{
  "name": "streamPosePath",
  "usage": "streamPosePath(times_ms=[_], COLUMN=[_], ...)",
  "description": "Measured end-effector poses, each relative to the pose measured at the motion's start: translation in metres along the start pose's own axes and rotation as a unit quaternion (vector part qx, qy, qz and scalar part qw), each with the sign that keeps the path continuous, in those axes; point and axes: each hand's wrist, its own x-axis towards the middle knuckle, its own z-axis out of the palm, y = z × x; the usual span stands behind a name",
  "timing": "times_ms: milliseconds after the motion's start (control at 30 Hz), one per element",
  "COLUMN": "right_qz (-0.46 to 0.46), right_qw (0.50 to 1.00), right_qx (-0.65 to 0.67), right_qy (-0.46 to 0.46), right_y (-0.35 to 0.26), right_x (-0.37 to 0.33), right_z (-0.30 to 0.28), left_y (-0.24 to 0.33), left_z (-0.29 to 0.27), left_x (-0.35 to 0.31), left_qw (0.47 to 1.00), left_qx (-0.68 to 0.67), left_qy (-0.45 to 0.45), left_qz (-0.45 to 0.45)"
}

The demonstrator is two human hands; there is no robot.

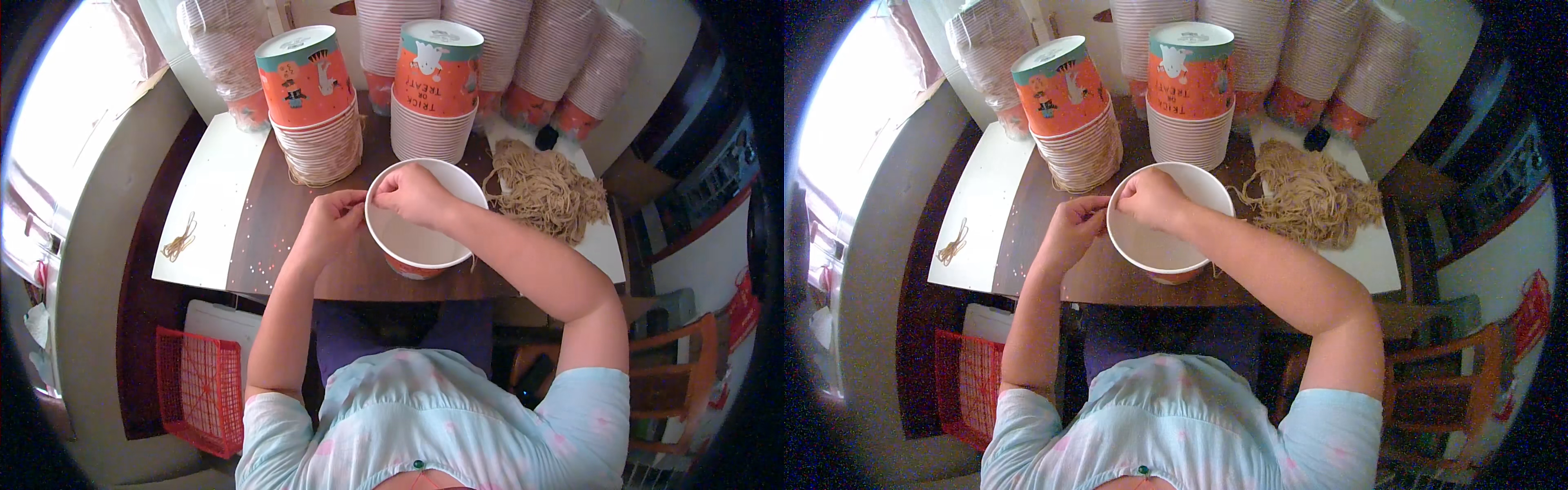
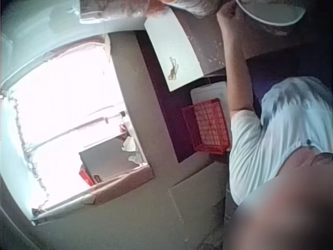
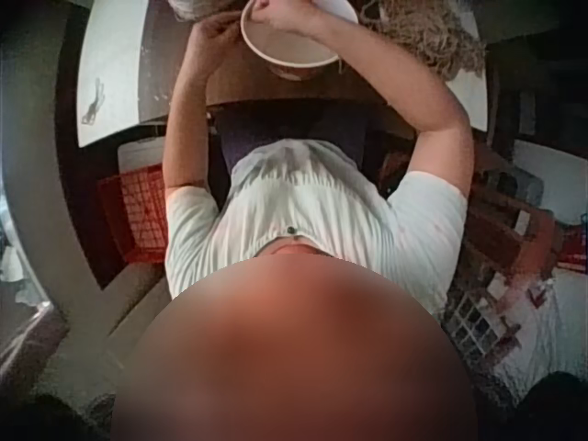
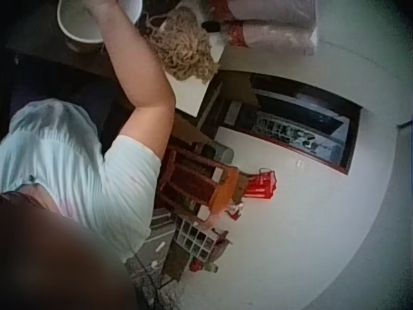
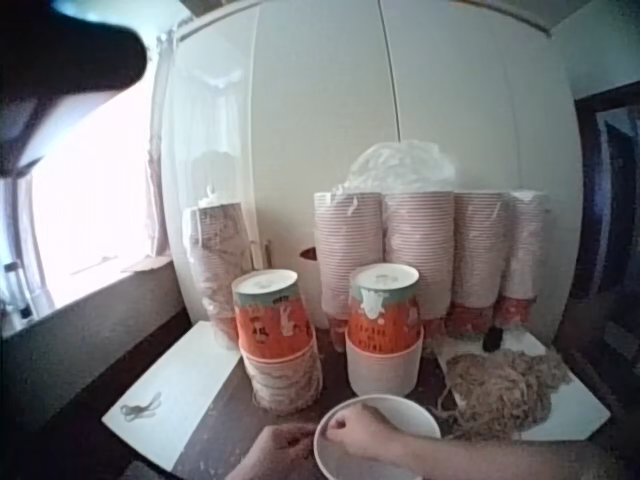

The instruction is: Attach elastic strings to the pre-punched holes in paper buckets.

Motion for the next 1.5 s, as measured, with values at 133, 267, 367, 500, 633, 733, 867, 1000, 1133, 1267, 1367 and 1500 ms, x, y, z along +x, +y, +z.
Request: streamPosePath(times_ms=[133,267,367,500,633,733,867,1000,1133,1267,1367,1500], right_qz=[0.024,0.041,0.051,0.058,0.029,0.009,-0.073,-0.088,-0.117,-0.146,-0.162,-0.200], right_qw=[0.999,0.997,0.992,0.985,0.977,0.968,0.954,0.947,0.943,0.923,0.911,0.918], right_qx=[-0.015,-0.034,-0.037,0.027,0.000,-0.139,-0.248,-0.281,-0.283,-0.318,-0.332,-0.274], right_qy=[-0.025,-0.061,-0.109,-0.162,-0.210,-0.208,-0.151,-0.128,-0.129,-0.159,-0.184,-0.206], right_y=[-0.007,-0.010,-0.015,-0.022,-0.027,-0.056,-0.051,-0.052,-0.054,-0.063,-0.080,-0.091], right_x=[-0.003,-0.007,-0.012,-0.024,-0.046,-0.072,-0.088,-0.095,-0.101,-0.103,-0.102,-0.089], right_z=[-0.004,-0.009,-0.015,-0.030,-0.048,-0.047,-0.039,-0.047,-0.052,-0.059,-0.061,-0.054], left_y=[0.006,0.025,0.017,0.007,0.001,0.003,0.013,0.016,0.013,0.020,0.025,0.022], left_z=[-0.005,0.003,0.006,0.004,-0.004,-0.004,0.003,0.006,0.015,0.021,0.029,0.034], left_x=[0.000,-0.008,-0.012,-0.022,-0.038,-0.050,-0.059,-0.068,-0.069,-0.066,-0.063,-0.064], left_qw=[0.991,0.959,0.948,0.996,0.951,0.951,0.979,0.978,0.963,0.974,0.982,0.982], left_qx=[0.130,0.281,0.308,0.030,-0.259,-0.277,-0.199,-0.185,-0.254,-0.220,-0.184,-0.172], left_qy=[-0.019,0.005,0.032,-0.010,-0.029,-0.034,-0.027,-0.071,-0.092,-0.048,-0.034,-0.075], left_qz=[0.009,0.025,0.072,-0.088,-0.168,-0.132,-0.037,0.071,0.021,-0.022,-0.011,0.008])
